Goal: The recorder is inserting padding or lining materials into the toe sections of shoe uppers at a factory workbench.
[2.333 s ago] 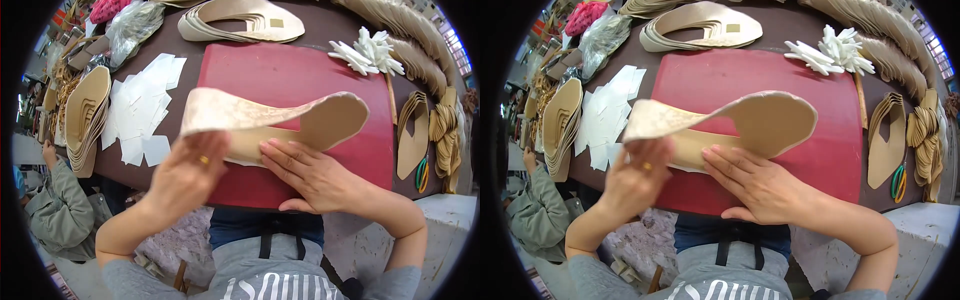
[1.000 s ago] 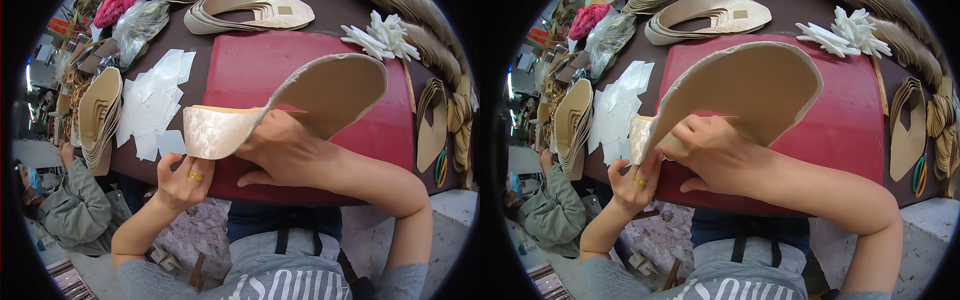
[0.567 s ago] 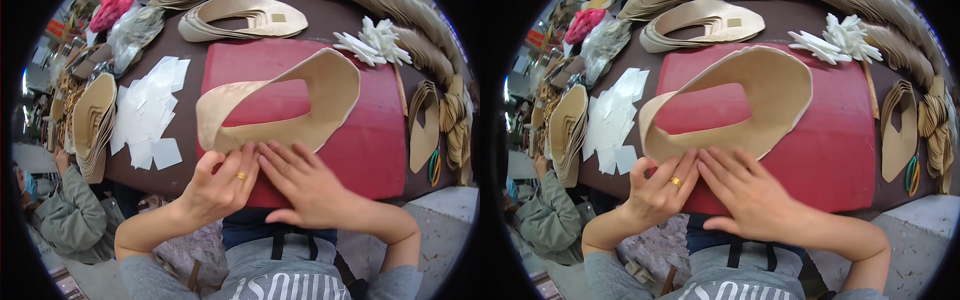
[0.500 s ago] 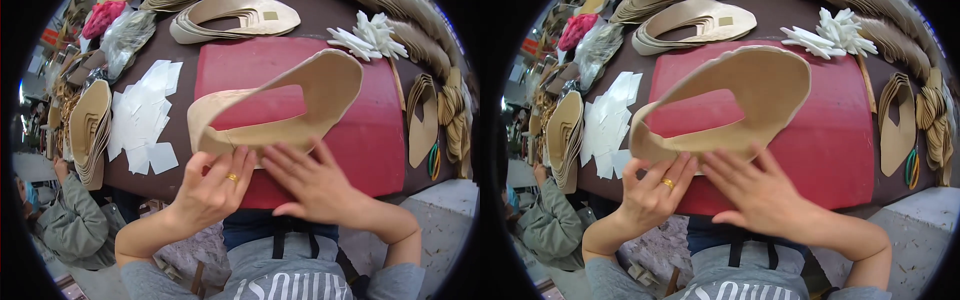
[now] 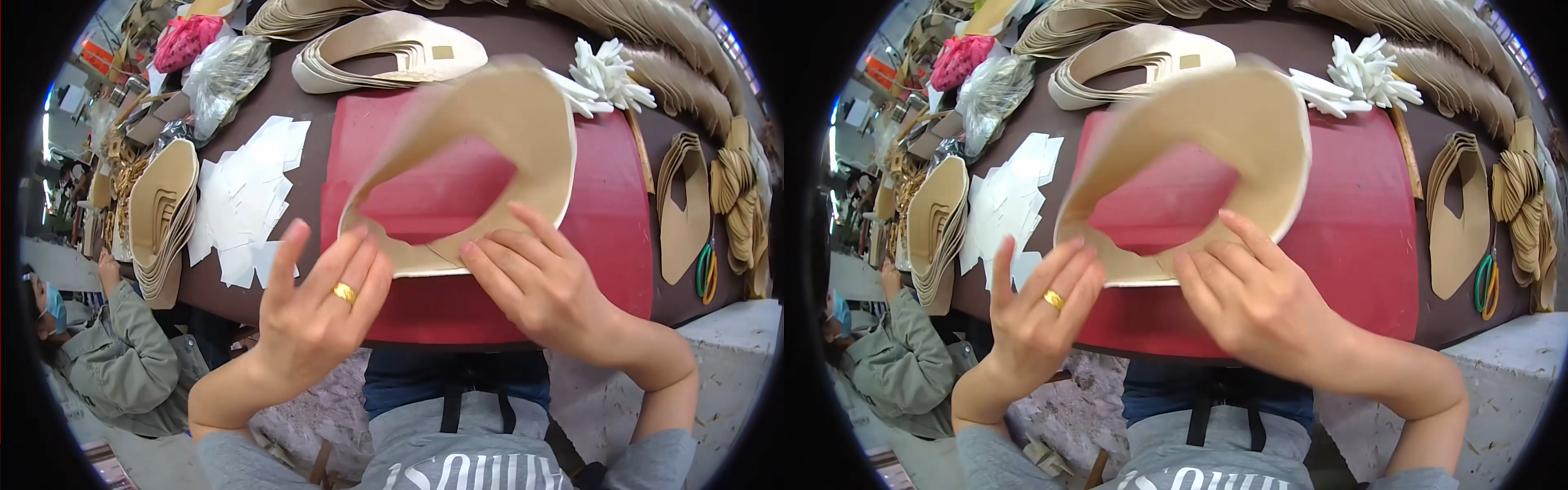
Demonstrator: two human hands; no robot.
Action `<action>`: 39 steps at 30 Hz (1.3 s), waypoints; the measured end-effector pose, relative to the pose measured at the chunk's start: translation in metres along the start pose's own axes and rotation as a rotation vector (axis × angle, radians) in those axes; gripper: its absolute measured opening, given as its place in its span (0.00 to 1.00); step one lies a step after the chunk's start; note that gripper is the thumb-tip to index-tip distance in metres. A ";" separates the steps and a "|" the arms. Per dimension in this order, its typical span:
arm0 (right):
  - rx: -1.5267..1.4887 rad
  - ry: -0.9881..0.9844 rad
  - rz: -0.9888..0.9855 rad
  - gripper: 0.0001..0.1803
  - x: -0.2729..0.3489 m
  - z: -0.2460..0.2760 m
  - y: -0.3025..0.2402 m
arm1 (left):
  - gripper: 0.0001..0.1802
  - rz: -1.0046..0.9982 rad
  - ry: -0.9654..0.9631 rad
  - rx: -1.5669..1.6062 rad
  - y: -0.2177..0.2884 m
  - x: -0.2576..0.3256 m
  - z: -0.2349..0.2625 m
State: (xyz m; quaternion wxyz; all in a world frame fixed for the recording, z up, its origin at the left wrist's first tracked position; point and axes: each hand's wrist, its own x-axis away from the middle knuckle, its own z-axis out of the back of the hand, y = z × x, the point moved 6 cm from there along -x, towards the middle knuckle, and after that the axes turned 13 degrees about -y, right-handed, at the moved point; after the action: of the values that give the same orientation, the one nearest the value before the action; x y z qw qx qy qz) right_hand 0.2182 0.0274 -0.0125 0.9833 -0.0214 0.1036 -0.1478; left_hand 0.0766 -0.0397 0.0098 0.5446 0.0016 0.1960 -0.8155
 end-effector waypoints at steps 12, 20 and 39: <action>0.300 -0.307 0.141 0.11 -0.029 -0.004 -0.041 | 0.14 0.096 -0.179 0.053 0.036 0.029 -0.015; 0.187 -0.457 0.045 0.09 -0.042 -0.011 -0.035 | 0.13 0.022 -0.310 0.098 0.026 0.023 -0.023; 0.186 -0.387 0.112 0.13 -0.034 -0.016 -0.044 | 0.11 0.075 -0.108 -0.053 0.036 0.047 -0.038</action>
State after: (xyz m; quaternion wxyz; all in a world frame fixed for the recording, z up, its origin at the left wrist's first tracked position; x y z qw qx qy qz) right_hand 0.1703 -0.0045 -0.0179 0.9893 0.0473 -0.1002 -0.0951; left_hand 0.0818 -0.0814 -0.0466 0.5844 -0.0495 0.1878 -0.7879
